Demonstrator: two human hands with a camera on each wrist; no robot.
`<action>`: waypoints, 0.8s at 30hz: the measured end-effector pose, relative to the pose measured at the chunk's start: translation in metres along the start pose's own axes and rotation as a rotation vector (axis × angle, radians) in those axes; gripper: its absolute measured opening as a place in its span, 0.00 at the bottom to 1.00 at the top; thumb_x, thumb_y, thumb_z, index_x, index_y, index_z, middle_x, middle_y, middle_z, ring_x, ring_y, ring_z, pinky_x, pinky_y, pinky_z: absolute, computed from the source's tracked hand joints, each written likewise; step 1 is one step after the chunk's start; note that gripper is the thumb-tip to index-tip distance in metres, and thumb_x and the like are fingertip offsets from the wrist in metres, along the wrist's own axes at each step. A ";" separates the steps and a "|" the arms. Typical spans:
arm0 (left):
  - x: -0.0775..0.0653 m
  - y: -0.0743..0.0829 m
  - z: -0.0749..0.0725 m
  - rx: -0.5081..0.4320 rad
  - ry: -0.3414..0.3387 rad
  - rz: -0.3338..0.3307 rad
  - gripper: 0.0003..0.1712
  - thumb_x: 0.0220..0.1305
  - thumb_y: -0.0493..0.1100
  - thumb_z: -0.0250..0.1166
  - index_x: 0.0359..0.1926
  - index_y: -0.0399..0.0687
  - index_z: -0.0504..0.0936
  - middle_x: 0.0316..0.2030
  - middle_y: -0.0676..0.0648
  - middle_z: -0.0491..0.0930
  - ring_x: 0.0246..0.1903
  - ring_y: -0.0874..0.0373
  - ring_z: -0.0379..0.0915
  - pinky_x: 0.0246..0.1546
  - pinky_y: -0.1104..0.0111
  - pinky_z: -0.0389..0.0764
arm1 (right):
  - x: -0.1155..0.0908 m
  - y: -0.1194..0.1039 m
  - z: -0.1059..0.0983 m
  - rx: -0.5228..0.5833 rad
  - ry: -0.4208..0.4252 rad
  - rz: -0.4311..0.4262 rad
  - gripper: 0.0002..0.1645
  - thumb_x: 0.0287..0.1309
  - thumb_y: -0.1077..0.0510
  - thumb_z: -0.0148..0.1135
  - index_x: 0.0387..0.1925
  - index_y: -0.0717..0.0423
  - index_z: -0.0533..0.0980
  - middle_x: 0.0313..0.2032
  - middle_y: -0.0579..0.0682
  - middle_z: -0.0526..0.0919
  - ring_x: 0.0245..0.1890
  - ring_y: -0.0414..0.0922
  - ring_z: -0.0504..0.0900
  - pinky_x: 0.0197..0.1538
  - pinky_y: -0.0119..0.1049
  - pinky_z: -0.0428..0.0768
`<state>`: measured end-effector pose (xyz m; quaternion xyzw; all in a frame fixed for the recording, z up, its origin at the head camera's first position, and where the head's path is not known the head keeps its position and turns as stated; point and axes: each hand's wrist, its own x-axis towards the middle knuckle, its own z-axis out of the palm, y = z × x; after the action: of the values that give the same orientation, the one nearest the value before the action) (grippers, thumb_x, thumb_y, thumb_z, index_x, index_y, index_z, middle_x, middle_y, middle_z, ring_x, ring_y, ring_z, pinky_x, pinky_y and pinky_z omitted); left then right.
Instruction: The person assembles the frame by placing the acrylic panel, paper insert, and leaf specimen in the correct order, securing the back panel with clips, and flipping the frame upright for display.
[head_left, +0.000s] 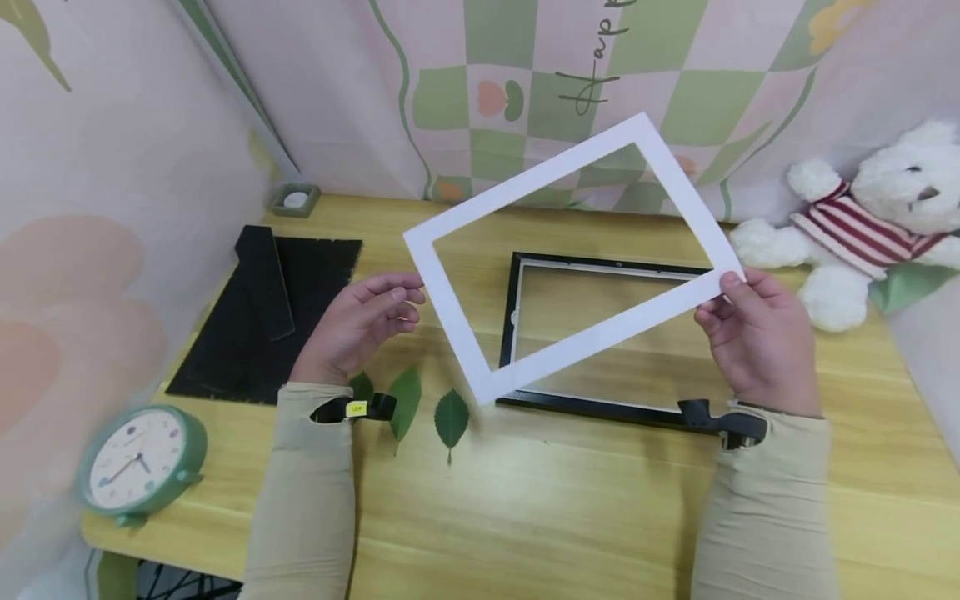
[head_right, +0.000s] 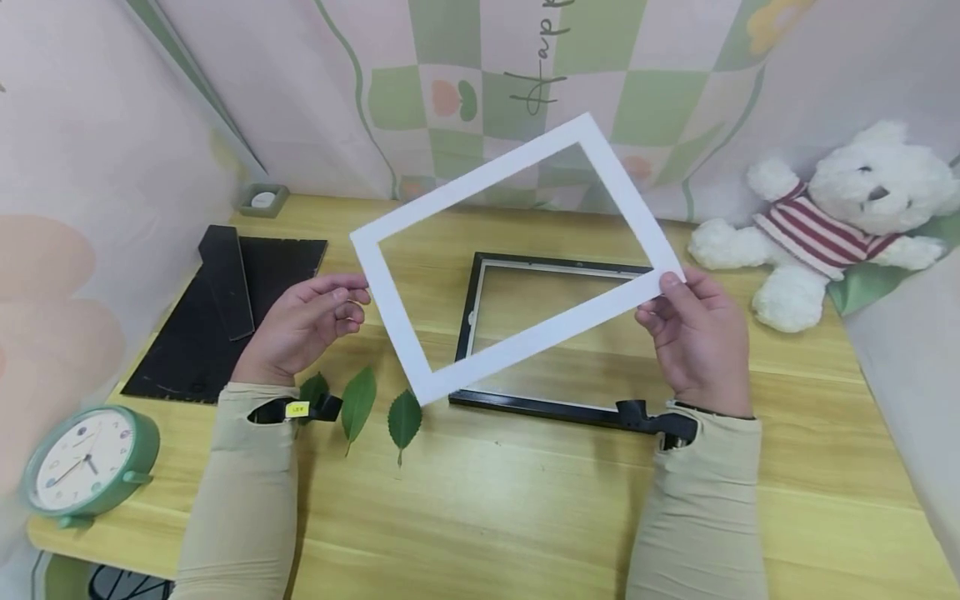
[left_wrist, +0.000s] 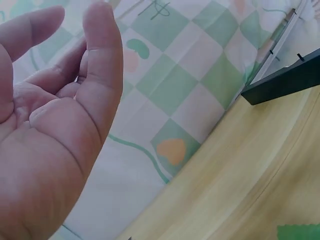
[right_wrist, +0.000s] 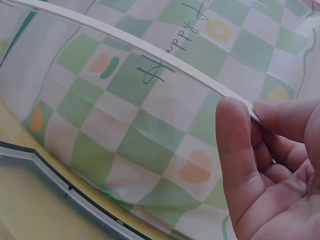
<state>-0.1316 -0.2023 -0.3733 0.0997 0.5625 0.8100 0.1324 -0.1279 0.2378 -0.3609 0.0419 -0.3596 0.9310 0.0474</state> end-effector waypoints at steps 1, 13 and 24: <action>0.001 0.000 0.001 0.009 -0.001 -0.002 0.13 0.75 0.32 0.54 0.49 0.44 0.84 0.43 0.45 0.82 0.37 0.56 0.80 0.42 0.68 0.83 | 0.000 0.000 0.000 0.016 0.009 -0.004 0.05 0.68 0.75 0.52 0.38 0.72 0.76 0.30 0.64 0.85 0.23 0.51 0.85 0.29 0.37 0.85; 0.019 -0.018 0.025 0.000 0.170 0.024 0.09 0.75 0.35 0.55 0.48 0.44 0.80 0.41 0.46 0.83 0.37 0.56 0.82 0.44 0.64 0.84 | 0.002 0.009 0.007 0.039 0.007 -0.022 0.05 0.67 0.75 0.52 0.40 0.74 0.75 0.30 0.66 0.84 0.25 0.53 0.86 0.31 0.39 0.86; 0.025 -0.023 0.041 0.016 0.348 0.063 0.12 0.70 0.32 0.62 0.52 0.45 0.76 0.36 0.46 0.84 0.31 0.55 0.81 0.34 0.67 0.84 | 0.001 0.009 0.004 -0.039 -0.048 0.012 0.05 0.68 0.75 0.52 0.40 0.73 0.74 0.31 0.65 0.85 0.27 0.53 0.86 0.33 0.40 0.86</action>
<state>-0.1397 -0.1503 -0.3803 -0.0233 0.5801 0.8142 0.0068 -0.1293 0.2285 -0.3637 0.0610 -0.3790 0.9228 0.0341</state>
